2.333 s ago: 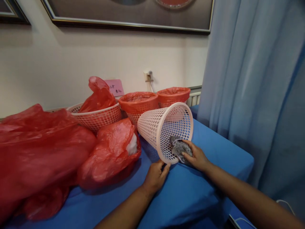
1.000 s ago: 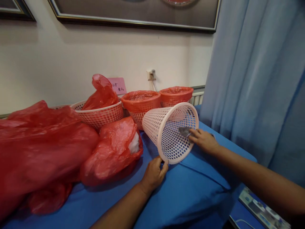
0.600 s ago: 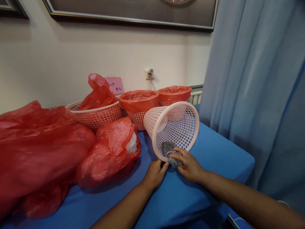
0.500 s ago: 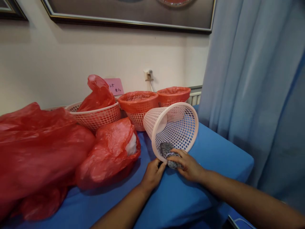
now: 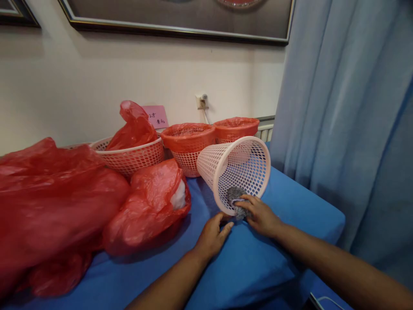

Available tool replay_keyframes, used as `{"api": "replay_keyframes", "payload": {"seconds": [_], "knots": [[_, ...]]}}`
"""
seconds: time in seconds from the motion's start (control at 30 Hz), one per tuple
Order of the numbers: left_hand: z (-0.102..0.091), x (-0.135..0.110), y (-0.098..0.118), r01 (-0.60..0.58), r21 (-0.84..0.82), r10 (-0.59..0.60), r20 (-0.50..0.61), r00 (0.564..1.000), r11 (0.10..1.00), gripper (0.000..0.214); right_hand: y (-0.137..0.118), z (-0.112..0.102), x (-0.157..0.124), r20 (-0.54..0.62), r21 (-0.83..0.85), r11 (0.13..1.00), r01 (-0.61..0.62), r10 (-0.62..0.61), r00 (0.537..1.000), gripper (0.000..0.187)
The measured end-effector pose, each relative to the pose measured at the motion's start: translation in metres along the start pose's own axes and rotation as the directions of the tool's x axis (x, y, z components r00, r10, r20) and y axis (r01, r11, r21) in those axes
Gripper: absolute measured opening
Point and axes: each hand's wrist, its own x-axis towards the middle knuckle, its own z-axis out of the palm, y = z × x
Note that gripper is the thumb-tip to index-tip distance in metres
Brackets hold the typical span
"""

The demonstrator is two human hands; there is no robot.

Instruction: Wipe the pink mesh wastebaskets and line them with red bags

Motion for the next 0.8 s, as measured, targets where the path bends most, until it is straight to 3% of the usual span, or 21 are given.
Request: {"api": "replay_keyframes", "payload": {"seconds": [0.17, 0.43, 0.6, 0.7, 0.8], "knots": [[-0.005, 0.002, -0.002, -0.016, 0.021, 0.017, -0.064, 0.998, 1.000, 0.029, -0.008, -0.005, 0.001, 0.034, 0.119, 0.989, 0.087, -0.092, 0.995, 0.072], [-0.002, 0.003, -0.003, -0.005, -0.028, 0.005, -0.018, 1.000, 1.000, 0.029, -0.005, -0.003, 0.000, 0.057, 0.058, 0.991, 0.121, -0.124, 0.991, 0.069], [-0.008, 0.000, 0.005, -0.069, 0.068, 0.079, -0.156, 0.985, 0.995, 0.027, 0.025, -0.026, 0.005, 0.163, -0.232, 0.970, 0.071, -0.034, 0.986, 0.052], [-0.011, -0.001, 0.013, -0.092, 0.117, 0.116, -0.217, 0.969, 0.989, 0.026, 0.051, -0.037, 0.004, 0.054, -0.434, 0.900, -0.052, 0.083, 0.995, 0.048], [-0.010, 0.000, 0.014, -0.093, 0.100, 0.112, -0.211, 0.971, 0.991, 0.024, 0.057, -0.031, 0.000, -0.051, -0.452, 0.878, -0.156, 0.149, 0.988, 0.049]]}}
